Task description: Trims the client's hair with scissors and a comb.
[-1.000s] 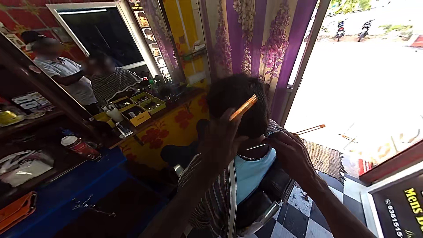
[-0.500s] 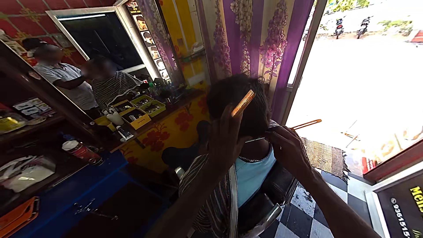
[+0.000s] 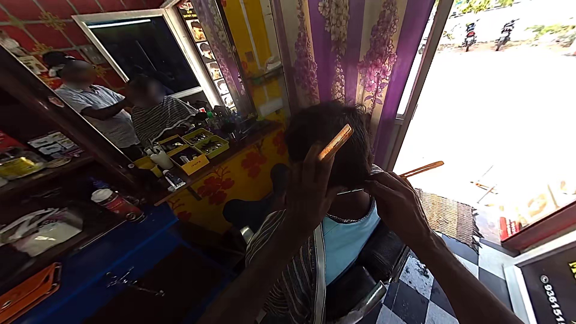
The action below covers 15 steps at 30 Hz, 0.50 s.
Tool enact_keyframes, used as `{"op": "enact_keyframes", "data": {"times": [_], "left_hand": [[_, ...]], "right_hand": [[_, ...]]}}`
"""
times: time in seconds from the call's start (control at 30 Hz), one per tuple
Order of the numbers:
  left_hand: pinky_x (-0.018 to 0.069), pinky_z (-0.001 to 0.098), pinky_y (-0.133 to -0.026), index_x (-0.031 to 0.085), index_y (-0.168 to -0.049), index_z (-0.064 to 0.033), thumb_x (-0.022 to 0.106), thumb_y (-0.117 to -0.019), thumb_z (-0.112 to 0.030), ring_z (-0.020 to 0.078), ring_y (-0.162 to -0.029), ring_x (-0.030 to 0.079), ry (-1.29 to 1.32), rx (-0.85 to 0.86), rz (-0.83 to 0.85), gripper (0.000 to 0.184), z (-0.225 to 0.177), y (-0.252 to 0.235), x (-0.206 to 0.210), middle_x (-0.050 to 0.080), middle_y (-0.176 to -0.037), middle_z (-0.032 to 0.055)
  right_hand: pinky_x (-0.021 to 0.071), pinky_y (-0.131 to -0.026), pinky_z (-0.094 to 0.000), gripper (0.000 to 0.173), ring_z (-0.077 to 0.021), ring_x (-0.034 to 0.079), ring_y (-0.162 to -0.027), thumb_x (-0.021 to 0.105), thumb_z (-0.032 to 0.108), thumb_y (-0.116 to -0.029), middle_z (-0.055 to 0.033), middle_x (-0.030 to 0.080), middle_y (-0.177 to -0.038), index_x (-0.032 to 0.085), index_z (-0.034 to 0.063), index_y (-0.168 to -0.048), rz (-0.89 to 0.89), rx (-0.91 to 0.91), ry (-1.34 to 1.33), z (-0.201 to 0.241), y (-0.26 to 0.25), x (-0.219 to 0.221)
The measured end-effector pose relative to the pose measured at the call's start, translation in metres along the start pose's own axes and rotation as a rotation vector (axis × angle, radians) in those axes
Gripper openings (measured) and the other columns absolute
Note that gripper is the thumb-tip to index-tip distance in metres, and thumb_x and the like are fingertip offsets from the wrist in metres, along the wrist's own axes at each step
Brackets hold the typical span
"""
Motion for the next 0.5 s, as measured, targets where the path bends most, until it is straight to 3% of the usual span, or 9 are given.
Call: {"op": "enact_keyframes", "data": {"times": [0.1,0.23,0.4,0.5], "left_hand": [[0.0488,0.0483,-0.083,0.052,-0.150,-0.0124,0.085,-0.0806,-0.045,0.0334,-0.111,0.059,0.015,0.008,-0.018,0.083,0.001,-0.001,0.000,0.043,-0.157,0.0141],[0.0480,0.0484,-0.086,0.052,-0.150,-0.0144,0.084,-0.0799,-0.047,0.0329,-0.112,0.059,0.004,0.015,-0.035,0.084,0.002,-0.002,0.000,0.044,-0.157,0.0144],[0.0490,0.0465,-0.086,0.048,-0.152,-0.0124,0.083,-0.0825,-0.047,0.0314,-0.112,0.058,0.004,-0.003,-0.003,0.085,0.002,-0.002,0.000,0.040,-0.158,0.0131],[0.0482,0.0479,-0.087,0.051,-0.150,-0.0122,0.084,-0.0805,-0.048,0.0330,-0.110,0.060,0.020,0.012,-0.027,0.085,0.003,-0.004,0.000,0.045,-0.156,0.0158]], "right_hand": [[0.0565,-0.083,-0.0435,0.020,-0.0234,0.068,-0.095,0.059,0.002,-0.0946,-0.0042,0.071,-0.098,0.076,0.0122,-0.098,0.090,0.043,-0.009,0.001,-0.002,0.002],[0.0538,-0.080,-0.0426,0.023,-0.0241,0.068,-0.096,0.056,0.003,-0.0962,-0.0053,0.073,-0.104,0.077,0.0119,-0.100,-0.041,0.029,0.027,0.007,0.003,-0.007],[0.0565,-0.081,-0.0461,0.024,-0.0263,0.069,-0.100,0.057,-0.002,-0.0919,-0.0069,0.072,-0.104,0.077,0.0109,-0.097,0.041,0.032,0.031,0.010,0.008,-0.001],[0.0550,-0.081,-0.0443,0.025,-0.0260,0.068,-0.100,0.055,0.003,-0.0973,-0.0066,0.073,-0.109,0.077,0.0125,-0.103,-0.060,0.062,0.051,0.013,0.010,-0.015]]}}
Point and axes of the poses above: each hand's wrist, its own y-axis away from the middle knuckle, its own x-axis out of the palm, z = x × y, the point moved 9 cm from there along -y, towards the middle knuckle
